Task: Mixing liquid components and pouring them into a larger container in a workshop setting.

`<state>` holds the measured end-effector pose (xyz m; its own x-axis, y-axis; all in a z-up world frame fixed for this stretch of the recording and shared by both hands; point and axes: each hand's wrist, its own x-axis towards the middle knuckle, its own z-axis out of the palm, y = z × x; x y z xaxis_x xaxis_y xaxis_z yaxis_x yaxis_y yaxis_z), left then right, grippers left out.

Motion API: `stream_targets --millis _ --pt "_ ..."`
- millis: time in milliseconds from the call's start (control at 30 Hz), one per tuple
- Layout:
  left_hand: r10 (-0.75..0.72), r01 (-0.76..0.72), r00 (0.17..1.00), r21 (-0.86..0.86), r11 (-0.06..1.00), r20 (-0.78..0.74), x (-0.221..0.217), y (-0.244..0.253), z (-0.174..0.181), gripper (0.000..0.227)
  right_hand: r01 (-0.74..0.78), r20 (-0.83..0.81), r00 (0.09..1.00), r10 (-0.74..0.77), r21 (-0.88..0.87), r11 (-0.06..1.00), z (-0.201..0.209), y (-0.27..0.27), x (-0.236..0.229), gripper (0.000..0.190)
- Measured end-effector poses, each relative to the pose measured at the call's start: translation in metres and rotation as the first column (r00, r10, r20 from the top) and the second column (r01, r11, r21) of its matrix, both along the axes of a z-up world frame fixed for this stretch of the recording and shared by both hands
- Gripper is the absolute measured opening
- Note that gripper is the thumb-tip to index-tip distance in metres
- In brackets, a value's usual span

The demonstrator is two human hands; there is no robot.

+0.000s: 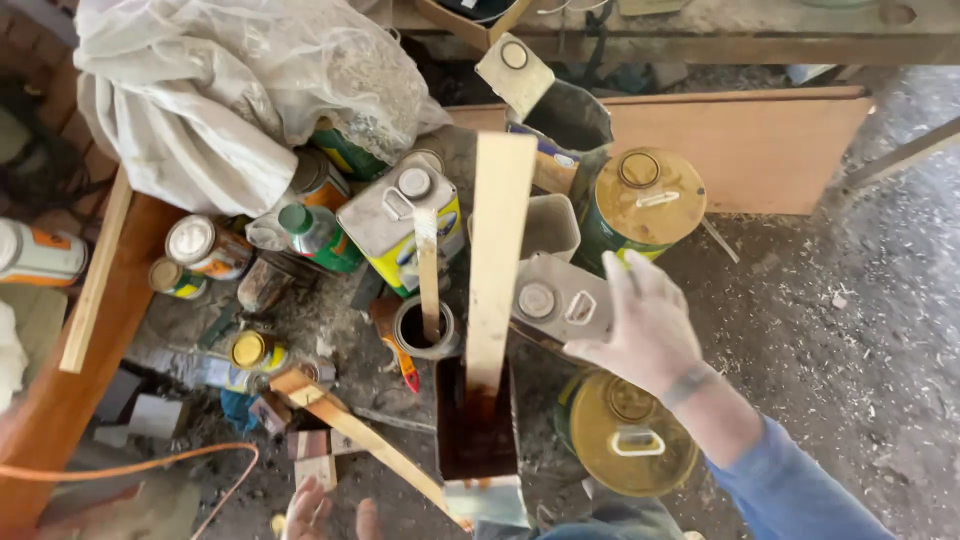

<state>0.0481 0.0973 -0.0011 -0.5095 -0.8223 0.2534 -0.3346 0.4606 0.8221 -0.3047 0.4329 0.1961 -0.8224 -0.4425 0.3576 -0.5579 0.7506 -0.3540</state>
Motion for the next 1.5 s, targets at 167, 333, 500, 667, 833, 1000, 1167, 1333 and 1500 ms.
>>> stream_targets --millis 167,333,500,667,833,1000,1167,1333,1500 --pt "-0.01 0.003 0.996 -0.077 0.997 -0.094 -0.001 0.115 0.058 0.08 -0.102 0.387 0.922 -0.024 0.301 0.948 -0.026 -0.016 -0.009 0.116" --pt "0.056 -0.057 0.998 -0.054 0.997 -0.011 0.015 0.137 0.051 0.08 -0.266 0.32 0.926 0.201 0.176 0.948 -0.029 0.011 -0.036 0.117" --pt "0.121 -0.12 0.993 -0.067 0.991 0.01 0.009 0.163 0.091 0.075 -0.367 0.322 0.892 0.318 0.103 0.924 -0.011 0.031 -0.054 0.115" --pt "0.072 -0.085 0.985 -0.079 0.993 -0.158 -0.026 0.189 0.144 0.075 -0.357 0.203 0.924 0.324 0.153 0.922 0.03 0.065 -0.063 0.119" --pt "-0.139 0.13 0.977 -0.065 0.989 -0.162 -0.078 0.205 0.211 0.077 -0.375 0.167 0.925 0.342 0.248 0.893 0.098 0.102 -0.068 0.125" --pt "-0.473 0.467 0.871 -0.078 0.881 -0.131 -0.137 0.204 0.257 0.091 -0.42 0.075 0.901 0.428 0.397 0.816 0.159 0.14 -0.075 0.134" --pt "-0.758 0.758 0.652 0.06 0.65 -0.016 -0.2 0.221 0.284 0.13 -0.46 0.126 0.883 0.453 0.428 0.778 0.222 0.135 -0.053 0.144" --pt "-0.868 0.874 0.485 0.035 0.484 -0.109 -0.214 0.241 0.277 0.154 -0.505 0.313 0.862 0.398 0.463 0.729 0.251 0.124 -0.03 0.155" --pt "-0.866 0.884 0.467 0.052 0.465 -0.179 -0.188 0.25 0.272 0.165 -0.633 0.391 0.771 0.503 0.38 0.674 0.259 0.108 -0.016 0.154"
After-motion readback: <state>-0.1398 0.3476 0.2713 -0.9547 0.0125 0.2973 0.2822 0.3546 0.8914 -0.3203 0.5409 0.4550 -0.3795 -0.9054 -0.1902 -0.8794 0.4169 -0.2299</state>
